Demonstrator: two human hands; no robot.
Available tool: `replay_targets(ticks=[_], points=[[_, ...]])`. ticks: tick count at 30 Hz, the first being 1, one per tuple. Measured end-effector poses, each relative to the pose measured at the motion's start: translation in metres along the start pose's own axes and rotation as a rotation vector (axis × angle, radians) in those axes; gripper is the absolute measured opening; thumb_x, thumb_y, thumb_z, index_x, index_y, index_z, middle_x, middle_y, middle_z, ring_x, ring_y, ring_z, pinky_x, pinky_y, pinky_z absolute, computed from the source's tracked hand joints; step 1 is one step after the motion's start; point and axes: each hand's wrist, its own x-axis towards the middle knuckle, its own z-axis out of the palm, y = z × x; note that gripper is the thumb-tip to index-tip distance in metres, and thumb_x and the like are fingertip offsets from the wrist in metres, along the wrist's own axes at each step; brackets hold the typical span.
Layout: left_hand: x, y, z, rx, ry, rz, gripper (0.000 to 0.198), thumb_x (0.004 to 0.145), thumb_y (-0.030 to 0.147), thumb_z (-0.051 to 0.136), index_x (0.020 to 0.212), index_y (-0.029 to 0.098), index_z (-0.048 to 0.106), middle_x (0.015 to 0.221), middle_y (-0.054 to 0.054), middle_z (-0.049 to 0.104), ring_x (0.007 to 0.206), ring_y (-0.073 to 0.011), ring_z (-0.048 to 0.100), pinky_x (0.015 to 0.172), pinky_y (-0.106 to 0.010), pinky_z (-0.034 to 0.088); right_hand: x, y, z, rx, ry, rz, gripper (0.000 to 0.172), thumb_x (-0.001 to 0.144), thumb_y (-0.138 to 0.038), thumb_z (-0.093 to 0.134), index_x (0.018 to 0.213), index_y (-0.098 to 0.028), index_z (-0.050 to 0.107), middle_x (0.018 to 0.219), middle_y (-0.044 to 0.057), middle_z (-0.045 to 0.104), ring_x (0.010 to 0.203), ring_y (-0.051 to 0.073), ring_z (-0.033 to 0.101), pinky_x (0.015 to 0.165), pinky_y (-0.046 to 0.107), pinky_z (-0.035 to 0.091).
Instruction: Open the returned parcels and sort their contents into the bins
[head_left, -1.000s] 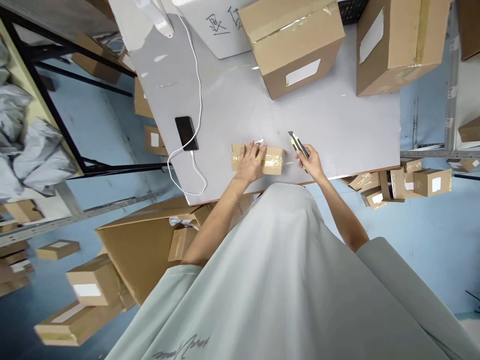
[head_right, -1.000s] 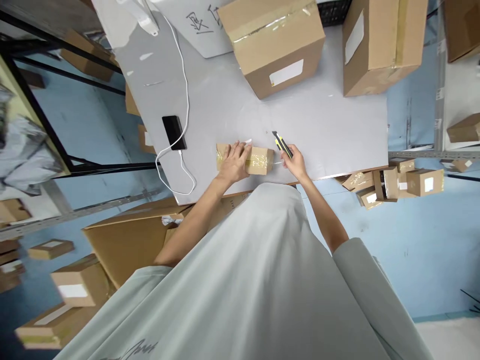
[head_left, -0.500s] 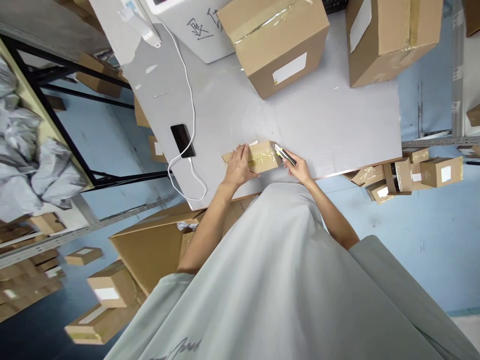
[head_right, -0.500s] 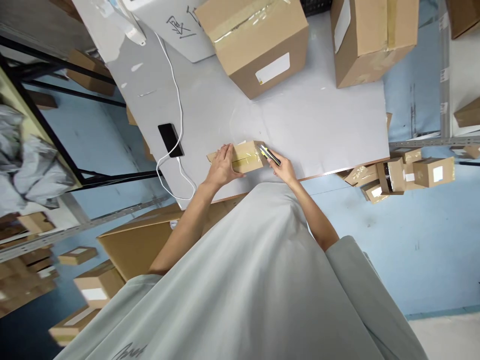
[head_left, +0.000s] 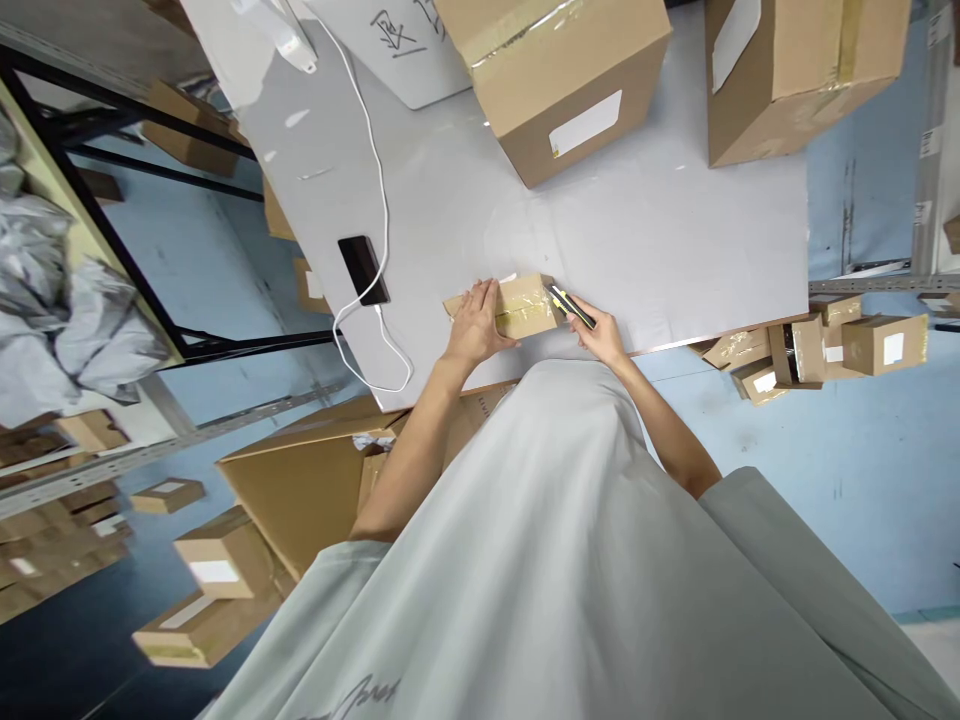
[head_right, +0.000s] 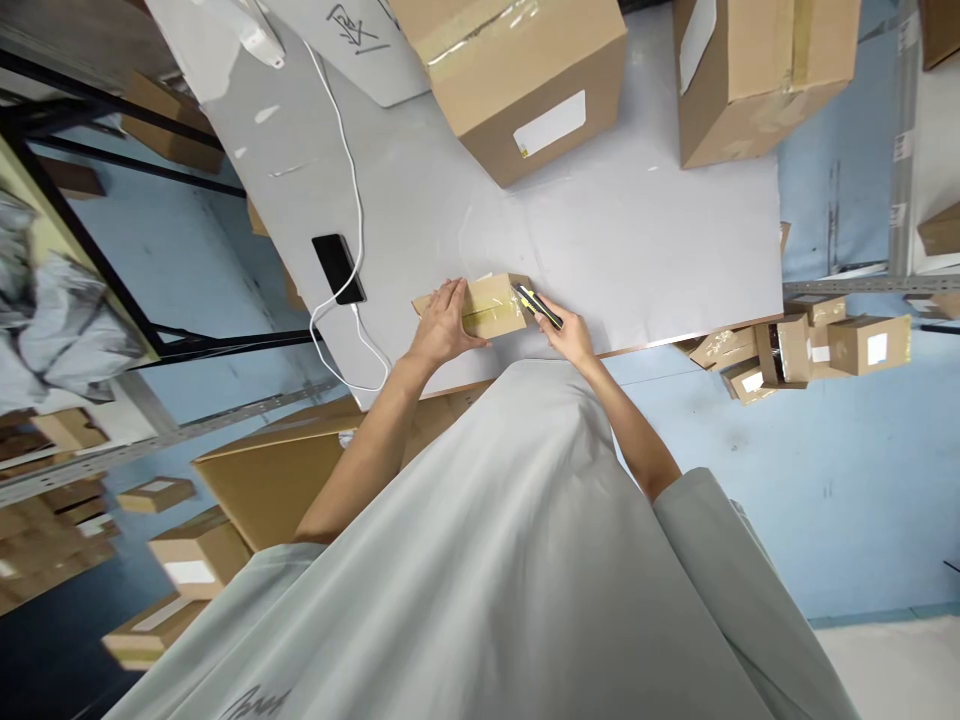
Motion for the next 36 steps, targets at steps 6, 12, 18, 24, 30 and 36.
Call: replay_targets(ticks=[6, 12, 18, 24, 30, 36], points=[[0.0, 0.002, 0.0, 0.002, 0.001, -0.014, 0.147, 0.066, 0.036, 0.108, 0.185, 0.01, 0.026, 0.19, -0.032, 0.031, 0.182, -0.0511, 0.021, 0.149, -0.069, 0.016, 0.0, -0.001, 0.002, -0.064, -0.008, -0.004, 0.076, 0.107, -0.069, 0.064, 0.169, -0.024, 0.068, 0.093, 0.002, 0.082, 0.058, 0.016, 0.065, 0.07, 0.034, 0.07], [0.0, 0.004, 0.0, -0.02, 0.01, -0.022, 0.151, 0.064, 0.042, 0.11, 0.186, 0.013, 0.025, 0.19, -0.031, 0.033, 0.181, -0.0521, 0.022, 0.149, -0.072, 0.016, -0.003, -0.004, 0.004, -0.095, 0.002, 0.012, 0.077, 0.109, -0.07, 0.062, 0.17, -0.024, 0.066, 0.096, 0.004, 0.083, 0.062, 0.018, 0.071, 0.081, 0.039, 0.072], [0.0, 0.001, 0.001, -0.009, 0.005, -0.017, 0.149, 0.066, 0.039, 0.109, 0.186, 0.012, 0.025, 0.191, -0.03, 0.03, 0.182, -0.0514, 0.02, 0.15, -0.07, 0.014, -0.003, -0.002, 0.0, -0.082, 0.04, 0.023, 0.076, 0.11, -0.07, 0.061, 0.17, -0.024, 0.067, 0.099, 0.005, 0.084, 0.062, 0.019, 0.072, 0.081, 0.039, 0.073], [0.001, -0.001, 0.001, -0.011, -0.003, -0.018, 0.149, 0.068, 0.043, 0.108, 0.186, 0.013, 0.023, 0.191, -0.031, 0.031, 0.182, -0.0524, 0.021, 0.149, -0.072, 0.014, -0.004, -0.009, 0.0, -0.118, 0.001, 0.03, 0.076, 0.109, -0.074, 0.064, 0.17, -0.028, 0.067, 0.108, 0.006, 0.088, 0.087, 0.025, 0.083, 0.091, 0.042, 0.073], [0.001, -0.001, 0.002, 0.003, 0.005, -0.001, 0.15, 0.067, 0.04, 0.108, 0.187, 0.013, 0.023, 0.191, -0.031, 0.03, 0.182, -0.0527, 0.02, 0.149, -0.071, 0.015, -0.003, -0.016, -0.002, -0.241, 0.023, -0.008, 0.07, 0.111, -0.07, 0.064, 0.167, -0.029, 0.07, 0.125, 0.009, 0.09, 0.111, 0.032, 0.086, 0.109, 0.048, 0.069], [0.002, 0.0, -0.002, 0.014, -0.011, -0.015, 0.15, 0.066, 0.042, 0.109, 0.187, 0.013, 0.026, 0.191, -0.03, 0.032, 0.181, -0.0534, 0.022, 0.149, -0.072, 0.016, 0.006, -0.016, -0.012, -0.23, -0.006, -0.061, 0.065, 0.109, -0.065, 0.071, 0.163, -0.029, 0.074, 0.135, 0.009, 0.088, 0.118, 0.034, 0.085, 0.112, 0.049, 0.067]])
